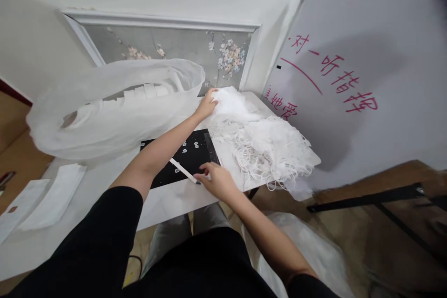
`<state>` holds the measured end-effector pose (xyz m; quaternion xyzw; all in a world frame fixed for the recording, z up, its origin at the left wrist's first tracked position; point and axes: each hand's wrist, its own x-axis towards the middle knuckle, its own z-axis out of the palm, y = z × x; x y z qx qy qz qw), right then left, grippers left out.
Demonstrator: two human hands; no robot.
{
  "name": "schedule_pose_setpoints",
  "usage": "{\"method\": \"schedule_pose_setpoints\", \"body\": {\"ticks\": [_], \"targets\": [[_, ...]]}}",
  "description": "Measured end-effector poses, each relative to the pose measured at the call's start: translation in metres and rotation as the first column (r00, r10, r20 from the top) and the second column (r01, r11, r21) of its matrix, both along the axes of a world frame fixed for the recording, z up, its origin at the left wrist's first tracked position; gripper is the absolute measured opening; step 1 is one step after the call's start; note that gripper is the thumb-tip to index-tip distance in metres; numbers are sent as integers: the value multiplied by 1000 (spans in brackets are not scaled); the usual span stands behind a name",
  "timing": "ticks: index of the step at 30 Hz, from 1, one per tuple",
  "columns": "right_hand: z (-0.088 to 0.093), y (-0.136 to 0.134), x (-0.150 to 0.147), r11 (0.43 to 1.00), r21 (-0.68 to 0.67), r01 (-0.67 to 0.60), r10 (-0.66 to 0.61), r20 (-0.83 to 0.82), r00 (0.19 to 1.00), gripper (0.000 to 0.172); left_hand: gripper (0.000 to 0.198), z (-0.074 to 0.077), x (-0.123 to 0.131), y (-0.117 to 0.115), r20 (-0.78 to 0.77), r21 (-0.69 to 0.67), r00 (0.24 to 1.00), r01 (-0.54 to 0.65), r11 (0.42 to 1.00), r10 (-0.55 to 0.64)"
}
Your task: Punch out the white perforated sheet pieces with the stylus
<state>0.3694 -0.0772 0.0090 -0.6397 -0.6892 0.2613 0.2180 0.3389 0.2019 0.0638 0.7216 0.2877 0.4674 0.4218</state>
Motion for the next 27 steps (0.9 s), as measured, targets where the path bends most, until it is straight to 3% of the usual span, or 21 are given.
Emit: {"method": "schedule_pose_setpoints", "body": {"ticks": [3,7,10,12,14,16,19,22,24,27], "targets": [[-12,9,-39,994,-109,14,3,158,987,55,39,10,2,2,-41,104,999,9,995,-5],[-6,30,-55,981,-186,-53,107,292,951,35,29,24,-3,8,-140,155,988,-43,987,65],[2,37,-46,970,-202,-136,187,257,948,24,28,43,-4,15,-96,190,992,-59,980,79],[3,34,-33,951,-223,-213,239,99,966,19,27,64,1,21,-59,203,996,-48,978,61],[1,26,-16,931,-233,-280,237,-198,951,25,26,91,12,28,-20,188,999,-25,982,29],[-3,15,2,938,-221,-265,112,-531,840,30,26,123,25,33,35,121,999,-32,992,28],[-8,1,29,981,-187,-42,-138,-839,526,37,44,170,41,34,123,-71,992,17,997,-8],[-8,-6,52,949,-152,276,-228,-936,268,42,66,211,48,26,155,-101,985,87,991,-71],[-3,-6,65,897,-118,426,-221,-954,201,45,68,233,46,16,174,-87,977,140,986,-124],[12,-6,76,820,-31,571,-208,-946,248,43,69,259,35,0,197,-54,958,224,973,-209]]}}
